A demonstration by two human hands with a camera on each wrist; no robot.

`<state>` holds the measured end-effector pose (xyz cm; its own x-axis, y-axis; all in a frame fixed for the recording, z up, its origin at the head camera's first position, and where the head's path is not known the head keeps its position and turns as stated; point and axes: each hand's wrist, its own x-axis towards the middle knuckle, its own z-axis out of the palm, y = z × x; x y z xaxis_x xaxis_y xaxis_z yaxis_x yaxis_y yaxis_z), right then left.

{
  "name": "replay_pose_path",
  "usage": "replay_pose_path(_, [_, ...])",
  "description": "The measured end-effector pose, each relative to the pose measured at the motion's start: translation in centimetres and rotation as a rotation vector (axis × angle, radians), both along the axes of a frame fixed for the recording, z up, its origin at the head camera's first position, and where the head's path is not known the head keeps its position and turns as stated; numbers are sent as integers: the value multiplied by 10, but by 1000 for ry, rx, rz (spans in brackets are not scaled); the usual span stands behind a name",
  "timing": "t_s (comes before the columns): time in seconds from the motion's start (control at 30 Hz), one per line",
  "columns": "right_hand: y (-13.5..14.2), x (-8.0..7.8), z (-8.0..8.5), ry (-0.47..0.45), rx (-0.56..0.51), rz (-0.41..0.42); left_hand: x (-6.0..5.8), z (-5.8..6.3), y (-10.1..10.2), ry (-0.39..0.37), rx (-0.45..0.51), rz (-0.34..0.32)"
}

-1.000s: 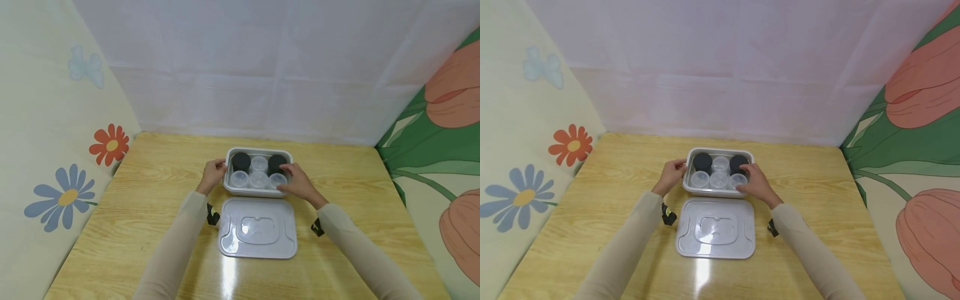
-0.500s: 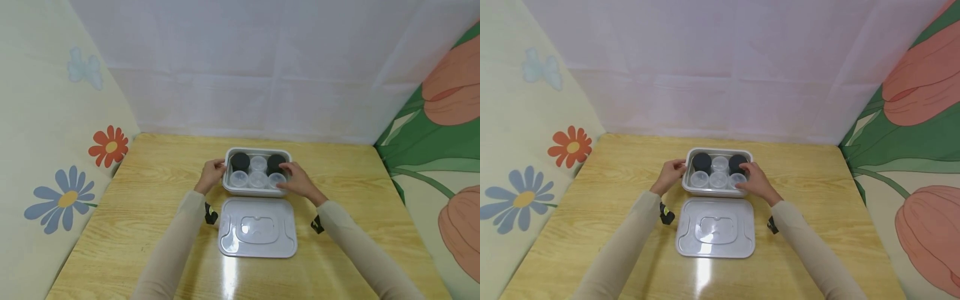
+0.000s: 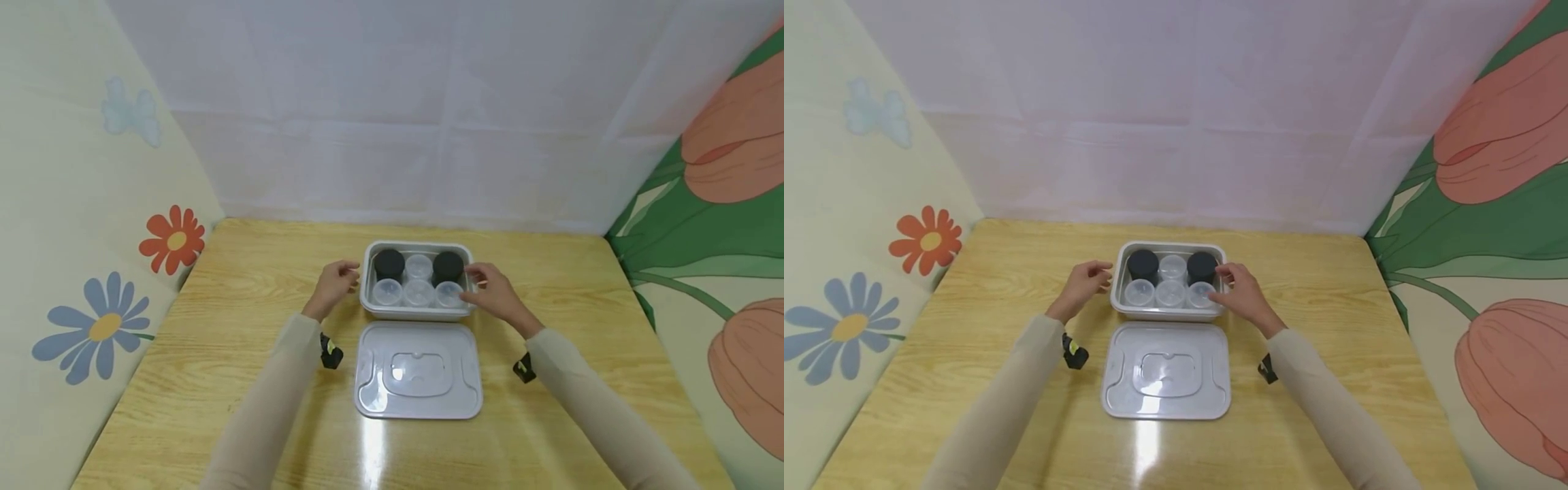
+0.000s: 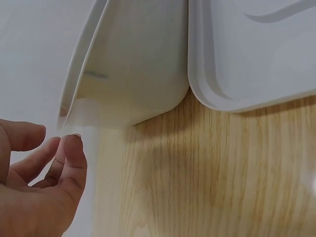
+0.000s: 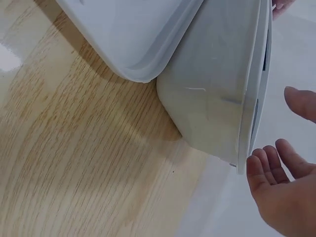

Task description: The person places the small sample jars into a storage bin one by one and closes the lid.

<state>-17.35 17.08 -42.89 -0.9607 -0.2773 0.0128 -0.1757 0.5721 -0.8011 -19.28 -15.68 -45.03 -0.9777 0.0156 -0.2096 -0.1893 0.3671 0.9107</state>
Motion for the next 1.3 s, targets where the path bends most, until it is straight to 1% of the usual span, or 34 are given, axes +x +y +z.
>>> replay_pose_path(0.17, [5, 5, -1, -26, -27, -63, 10, 0, -5, -24, 4, -29])
replay_pose_path(0.37, [12, 11, -6, -47, -60, -170, 23, -3, -9, -52, 1, -38])
replay_pose_path(0.5, [18, 16, -10, -62, -65, -207, 32, -5, -9, -88, -18, -43])
replay_pose_path(0.6, [21, 21, -13, -72, -67, -209, 39, -8, -10, -116, -27, -47])
replay_pose_path(0.77, [23, 33, -18, -119, -39, -187, 50, -11, -13, -158, -24, -58])
replay_pose_path(0.93, [21, 47, -24, -164, -29, -187, 62, -13, -16, -206, -10, -93])
replay_pose_path(1.13, [21, 61, -32, -248, -48, -191, 77, -16, -13, -213, -15, -111])
replay_pose_path(1.3, [22, 69, -37, -309, -67, -170, 89, -18, -7, -237, 29, -133])
